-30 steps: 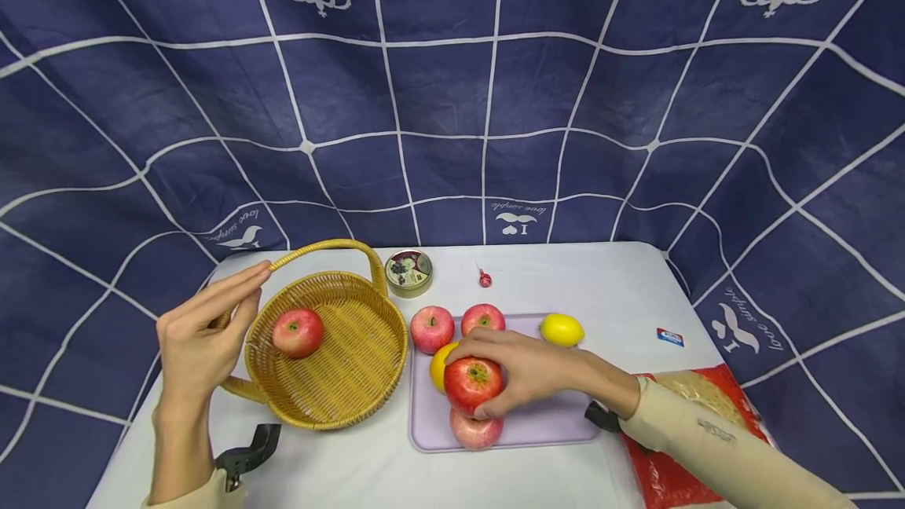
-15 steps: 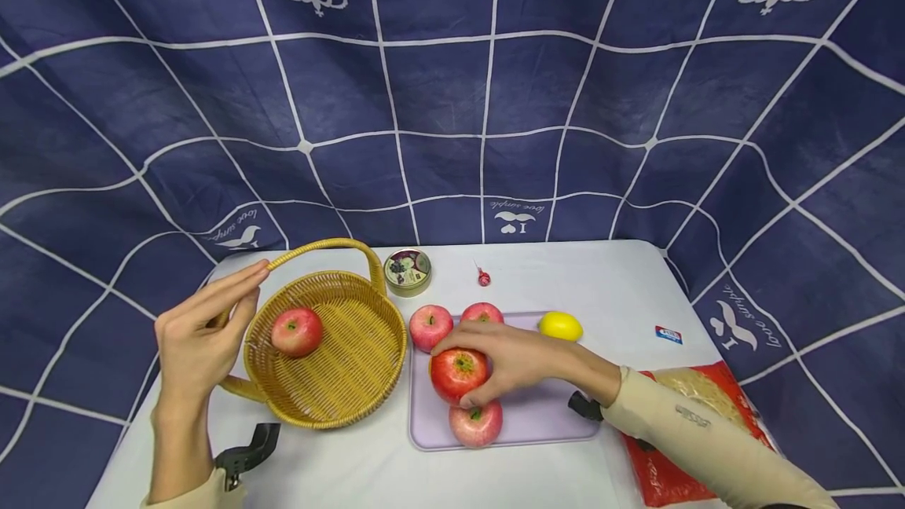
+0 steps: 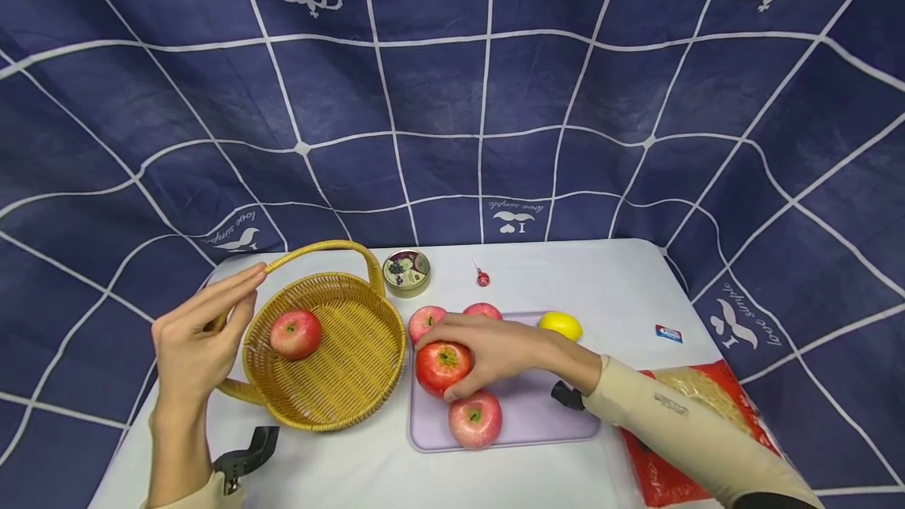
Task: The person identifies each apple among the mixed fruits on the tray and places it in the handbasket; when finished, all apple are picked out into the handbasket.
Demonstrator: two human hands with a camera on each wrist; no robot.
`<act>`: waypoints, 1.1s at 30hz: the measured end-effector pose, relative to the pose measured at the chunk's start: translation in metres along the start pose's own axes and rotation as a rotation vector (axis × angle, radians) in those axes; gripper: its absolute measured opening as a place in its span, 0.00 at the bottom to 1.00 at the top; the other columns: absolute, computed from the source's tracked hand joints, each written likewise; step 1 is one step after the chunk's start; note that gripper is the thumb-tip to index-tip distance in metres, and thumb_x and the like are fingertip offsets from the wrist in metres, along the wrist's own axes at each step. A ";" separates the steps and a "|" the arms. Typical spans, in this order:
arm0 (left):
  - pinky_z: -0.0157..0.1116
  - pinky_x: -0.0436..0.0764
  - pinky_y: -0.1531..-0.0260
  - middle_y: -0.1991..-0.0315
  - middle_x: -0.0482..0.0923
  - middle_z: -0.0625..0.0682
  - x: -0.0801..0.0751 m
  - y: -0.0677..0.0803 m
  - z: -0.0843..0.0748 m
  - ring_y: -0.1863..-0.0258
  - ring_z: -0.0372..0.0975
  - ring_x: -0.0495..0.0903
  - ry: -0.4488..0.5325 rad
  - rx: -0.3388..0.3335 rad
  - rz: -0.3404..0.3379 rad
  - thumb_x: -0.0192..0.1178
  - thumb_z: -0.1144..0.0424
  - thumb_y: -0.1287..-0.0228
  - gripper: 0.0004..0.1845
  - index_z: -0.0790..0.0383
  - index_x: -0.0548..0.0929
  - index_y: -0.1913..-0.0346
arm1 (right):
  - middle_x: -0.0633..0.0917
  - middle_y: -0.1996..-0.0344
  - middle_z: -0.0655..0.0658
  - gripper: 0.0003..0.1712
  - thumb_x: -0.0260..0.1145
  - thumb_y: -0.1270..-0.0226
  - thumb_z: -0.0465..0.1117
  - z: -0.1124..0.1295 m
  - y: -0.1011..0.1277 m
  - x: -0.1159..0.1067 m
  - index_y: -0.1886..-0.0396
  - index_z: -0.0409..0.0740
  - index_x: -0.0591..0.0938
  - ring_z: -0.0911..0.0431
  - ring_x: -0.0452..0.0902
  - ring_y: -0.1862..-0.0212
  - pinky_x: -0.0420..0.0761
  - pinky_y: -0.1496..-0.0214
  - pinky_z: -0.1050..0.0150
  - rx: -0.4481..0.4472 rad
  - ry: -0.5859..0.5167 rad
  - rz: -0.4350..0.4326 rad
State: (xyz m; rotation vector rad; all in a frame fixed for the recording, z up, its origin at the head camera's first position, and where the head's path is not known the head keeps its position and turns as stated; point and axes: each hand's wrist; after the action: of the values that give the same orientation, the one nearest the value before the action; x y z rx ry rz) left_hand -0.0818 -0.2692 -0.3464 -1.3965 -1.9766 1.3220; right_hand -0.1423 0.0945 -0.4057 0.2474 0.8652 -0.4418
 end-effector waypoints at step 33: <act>0.27 0.79 0.46 0.55 0.86 0.67 0.000 0.001 -0.001 0.49 0.39 0.86 0.001 -0.002 0.000 0.62 0.85 0.45 0.10 0.80 0.87 0.59 | 0.76 0.49 0.66 0.39 0.75 0.46 0.65 0.016 -0.054 -0.007 0.34 0.66 0.74 0.71 0.71 0.48 0.74 0.43 0.69 -0.104 0.066 -0.035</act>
State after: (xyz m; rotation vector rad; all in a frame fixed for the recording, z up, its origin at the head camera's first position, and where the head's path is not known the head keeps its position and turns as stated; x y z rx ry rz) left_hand -0.0806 -0.2690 -0.3467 -1.3975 -1.9778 1.3197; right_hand -0.1610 0.0424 -0.3915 0.1524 0.9552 -0.4215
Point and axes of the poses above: each hand's wrist, its own y-axis away from the middle knuckle, its own x-axis out of the palm, z = x × y
